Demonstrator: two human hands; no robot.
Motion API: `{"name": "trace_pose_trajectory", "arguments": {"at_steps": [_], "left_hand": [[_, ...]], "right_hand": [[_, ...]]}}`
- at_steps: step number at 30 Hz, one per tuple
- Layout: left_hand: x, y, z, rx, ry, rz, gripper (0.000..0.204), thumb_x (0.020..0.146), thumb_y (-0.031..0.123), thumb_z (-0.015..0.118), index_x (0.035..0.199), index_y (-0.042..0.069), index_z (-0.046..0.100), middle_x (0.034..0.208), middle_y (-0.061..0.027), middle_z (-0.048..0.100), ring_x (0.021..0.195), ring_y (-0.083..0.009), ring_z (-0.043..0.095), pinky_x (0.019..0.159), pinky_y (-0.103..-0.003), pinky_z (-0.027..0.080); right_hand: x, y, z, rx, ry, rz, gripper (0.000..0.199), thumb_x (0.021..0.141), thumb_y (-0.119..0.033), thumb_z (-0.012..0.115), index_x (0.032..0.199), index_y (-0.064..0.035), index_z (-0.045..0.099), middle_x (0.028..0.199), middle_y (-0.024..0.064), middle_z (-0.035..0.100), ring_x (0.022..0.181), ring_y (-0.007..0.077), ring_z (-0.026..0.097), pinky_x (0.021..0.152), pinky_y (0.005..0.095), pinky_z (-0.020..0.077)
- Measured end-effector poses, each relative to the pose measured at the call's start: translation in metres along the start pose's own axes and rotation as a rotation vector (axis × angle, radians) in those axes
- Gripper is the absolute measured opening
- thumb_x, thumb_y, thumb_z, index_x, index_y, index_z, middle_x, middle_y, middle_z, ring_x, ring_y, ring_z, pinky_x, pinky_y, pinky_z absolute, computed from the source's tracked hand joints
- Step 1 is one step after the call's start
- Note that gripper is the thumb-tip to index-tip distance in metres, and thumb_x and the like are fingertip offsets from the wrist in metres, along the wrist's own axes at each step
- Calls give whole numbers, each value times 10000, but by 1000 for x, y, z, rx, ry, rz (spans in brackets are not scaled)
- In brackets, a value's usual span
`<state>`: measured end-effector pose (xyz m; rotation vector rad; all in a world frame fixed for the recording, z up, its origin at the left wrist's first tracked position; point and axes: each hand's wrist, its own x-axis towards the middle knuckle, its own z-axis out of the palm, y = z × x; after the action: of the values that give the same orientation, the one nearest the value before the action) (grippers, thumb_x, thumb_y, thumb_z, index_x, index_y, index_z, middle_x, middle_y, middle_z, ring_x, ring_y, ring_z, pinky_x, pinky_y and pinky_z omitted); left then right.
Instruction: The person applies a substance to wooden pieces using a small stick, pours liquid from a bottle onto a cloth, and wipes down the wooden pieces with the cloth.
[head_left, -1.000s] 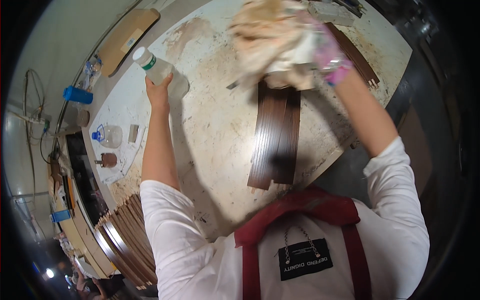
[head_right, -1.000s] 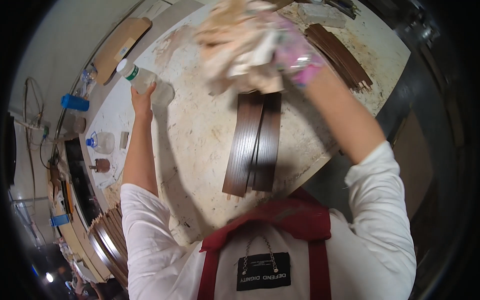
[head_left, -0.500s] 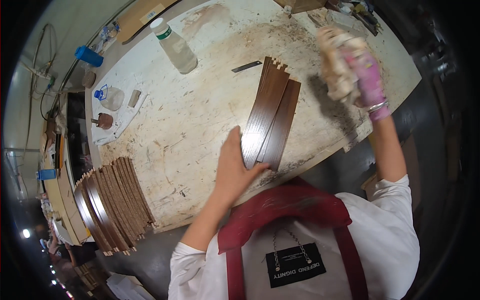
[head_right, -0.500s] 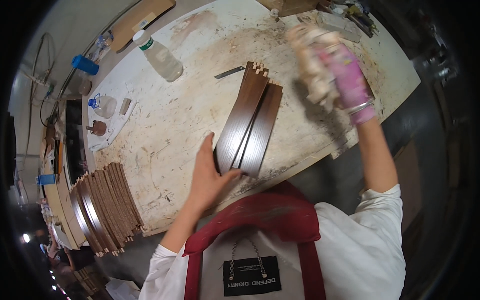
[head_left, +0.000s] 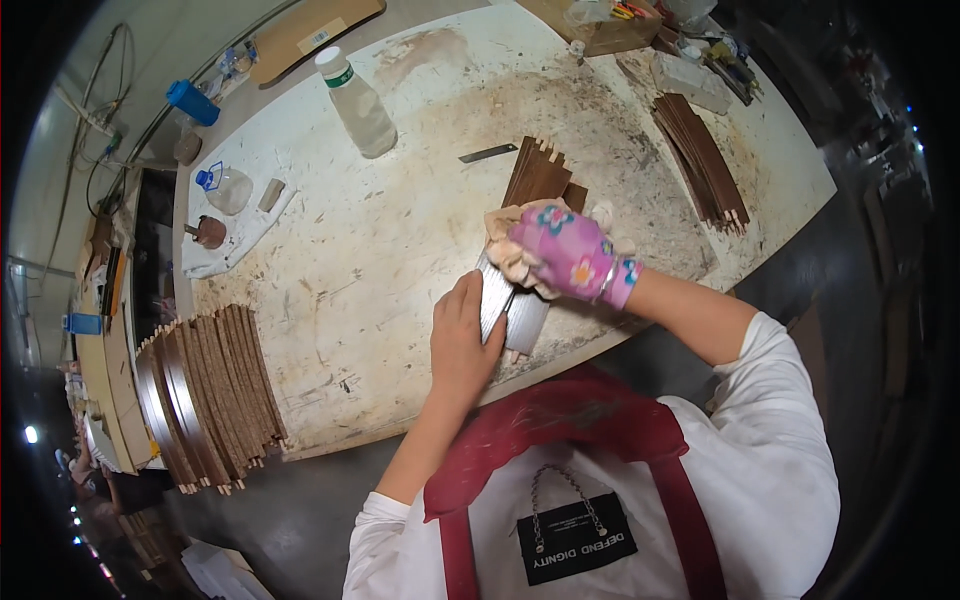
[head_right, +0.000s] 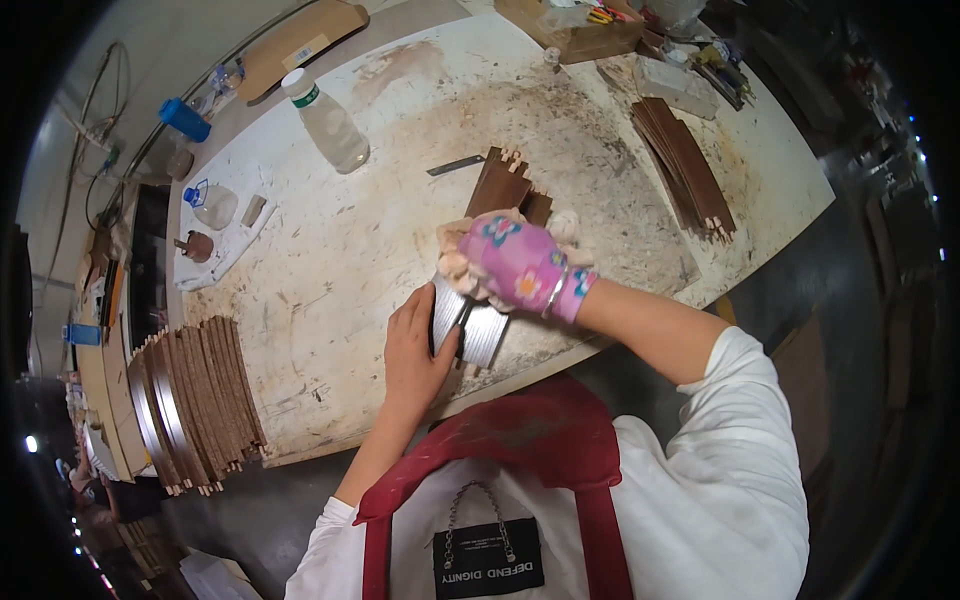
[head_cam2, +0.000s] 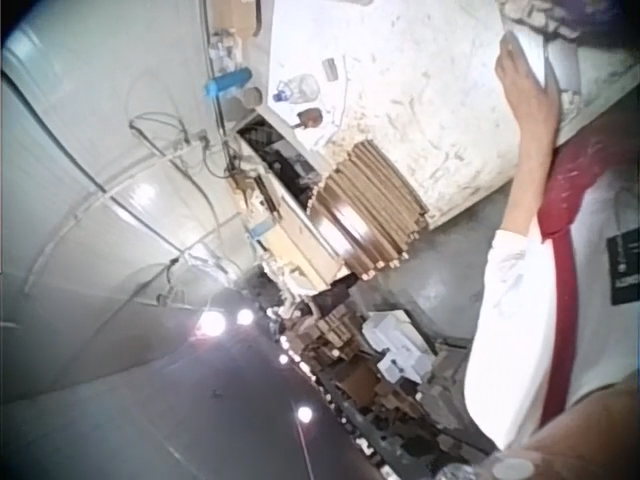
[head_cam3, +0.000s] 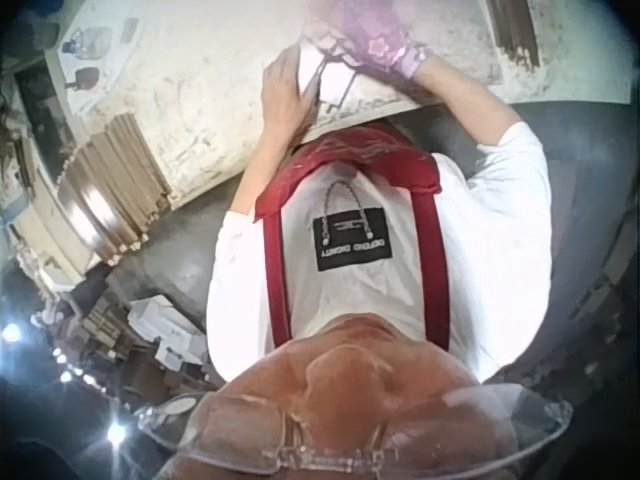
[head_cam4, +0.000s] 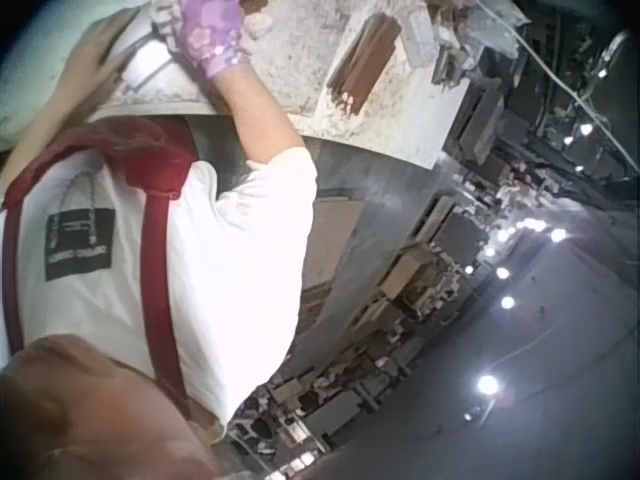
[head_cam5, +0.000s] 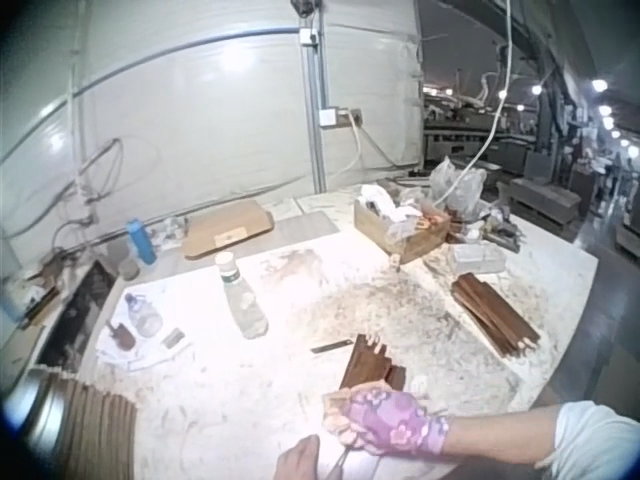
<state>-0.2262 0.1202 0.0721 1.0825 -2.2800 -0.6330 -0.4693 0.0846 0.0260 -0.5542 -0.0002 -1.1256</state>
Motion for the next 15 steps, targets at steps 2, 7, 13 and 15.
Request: {"name": "trace_pose_trajectory", "arguments": {"at_steps": [2, 7, 13, 15], "left_hand": [[-2, 2, -1, 0, -10, 10, 599, 780, 162, 649, 1305, -20, 426, 1256, -207, 480, 1097, -369, 469, 949, -418, 385], [-7, 1, -2, -18, -17, 13, 701, 740, 167, 703, 1330, -20, 372, 1264, -214, 463, 1128, -392, 441, 974, -431, 364], [-24, -5, -17, -137, 15, -224, 672, 658, 230, 788, 1189, -17, 460, 1113, -188, 512, 1034, -376, 490, 878, -408, 419], [-27, -5, -19, -122, -40, -248, 512, 669, 212, 772, 1070, 16, 522, 997, -144, 538, 928, -323, 543, 771, -381, 454]], "right_hand": [[-6, -21, -4, 241, 330, 175, 489, 889, -436, 476, 1186, -48, 492, 907, 59, 520, 802, 165, 581, 664, 366, 508], [-12, -128, 42, -2278, 1004, 198, 332, 876, -306, 516, 1151, -130, 578, 1030, 150, 642, 910, 329, 621, 799, 386, 493], [17, -19, 124, -2404, 338, -219, 368, 735, -232, 657, 1064, -88, 578, 934, 111, 578, 717, 240, 622, 642, 351, 515], [16, 21, 98, -2244, 230, -163, 296, 730, -254, 665, 965, -94, 585, 864, 81, 581, 695, 215, 609, 637, 335, 508]]}}
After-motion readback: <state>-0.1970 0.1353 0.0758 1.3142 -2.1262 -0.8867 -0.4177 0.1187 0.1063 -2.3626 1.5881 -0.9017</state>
